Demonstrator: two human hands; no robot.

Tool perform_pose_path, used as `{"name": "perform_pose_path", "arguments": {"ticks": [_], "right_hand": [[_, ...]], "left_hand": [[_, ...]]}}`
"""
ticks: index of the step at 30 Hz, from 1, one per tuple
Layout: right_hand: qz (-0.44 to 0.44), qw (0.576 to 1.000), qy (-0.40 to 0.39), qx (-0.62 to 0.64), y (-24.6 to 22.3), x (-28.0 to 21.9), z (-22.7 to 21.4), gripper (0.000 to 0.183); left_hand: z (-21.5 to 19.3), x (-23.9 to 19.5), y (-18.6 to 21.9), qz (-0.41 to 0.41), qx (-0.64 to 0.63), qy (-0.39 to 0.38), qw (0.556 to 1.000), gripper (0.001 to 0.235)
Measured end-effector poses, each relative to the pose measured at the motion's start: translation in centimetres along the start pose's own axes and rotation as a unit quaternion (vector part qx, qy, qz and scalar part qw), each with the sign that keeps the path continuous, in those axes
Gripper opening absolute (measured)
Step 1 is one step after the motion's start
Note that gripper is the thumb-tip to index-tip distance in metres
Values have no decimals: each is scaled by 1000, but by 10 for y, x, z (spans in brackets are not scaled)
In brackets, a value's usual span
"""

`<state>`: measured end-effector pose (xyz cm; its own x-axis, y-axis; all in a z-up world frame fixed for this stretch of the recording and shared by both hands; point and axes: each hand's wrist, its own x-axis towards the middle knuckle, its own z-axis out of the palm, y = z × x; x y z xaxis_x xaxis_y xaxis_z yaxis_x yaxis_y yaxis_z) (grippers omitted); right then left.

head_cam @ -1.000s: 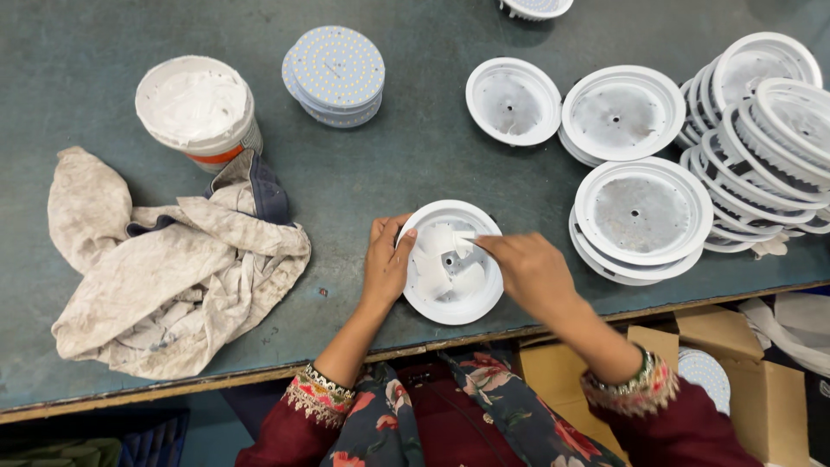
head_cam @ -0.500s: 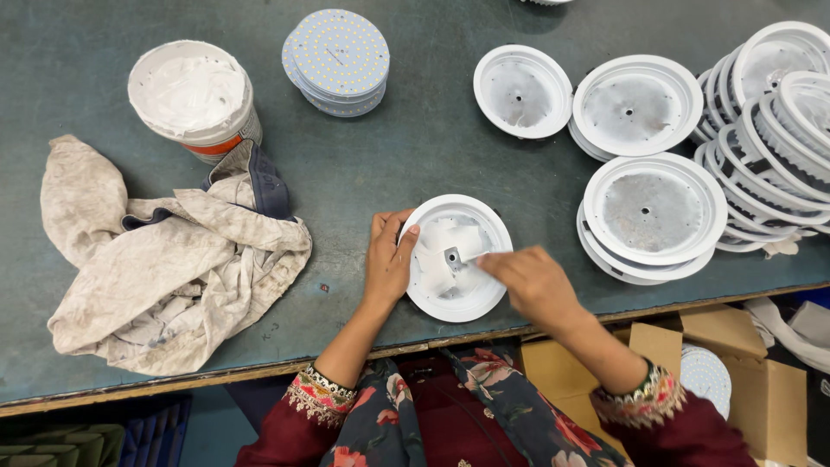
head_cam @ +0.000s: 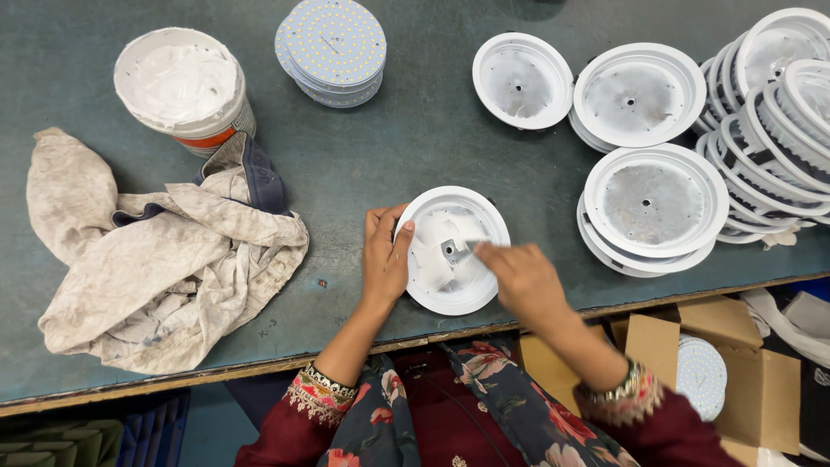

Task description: The person applies a white paste to the underside of white circular plastic parts using a small rectangular tool. She repeatedly scoops paste from a container, spreads it on the part, and places the finished part into a cardboard box.

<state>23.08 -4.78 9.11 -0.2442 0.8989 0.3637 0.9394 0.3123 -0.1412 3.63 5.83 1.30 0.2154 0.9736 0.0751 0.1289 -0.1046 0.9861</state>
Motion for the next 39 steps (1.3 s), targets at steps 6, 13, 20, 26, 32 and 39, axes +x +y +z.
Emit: {"name": "perform_pose_path", "arguments": {"ticks": [6,13,20,26,32,39], "right_hand": [[-5,1000,5,19,-23,-24,-12,40],[41,999,-12,23,8,9,2,30],[2,1000,-9,30,-30,-19,-17,39],[26,999,-4,28,-21,0,-9,35],[-31,998,-3,48,-43,-10,-11,38],[-8,998,-10,59,-36,7,-14,36]], "left_hand": [[0,1,-1,-3,10,4,1000,34],[-2,0,1,0,8,2,1000,35],[0,0,0,1,17,4,1000,34],[0,-1,0,-9,6,5,1000,33],[-1,-1,1,17,11,18,1000,32],[-1,-1,0,6,-4,9,1000,33]]}}
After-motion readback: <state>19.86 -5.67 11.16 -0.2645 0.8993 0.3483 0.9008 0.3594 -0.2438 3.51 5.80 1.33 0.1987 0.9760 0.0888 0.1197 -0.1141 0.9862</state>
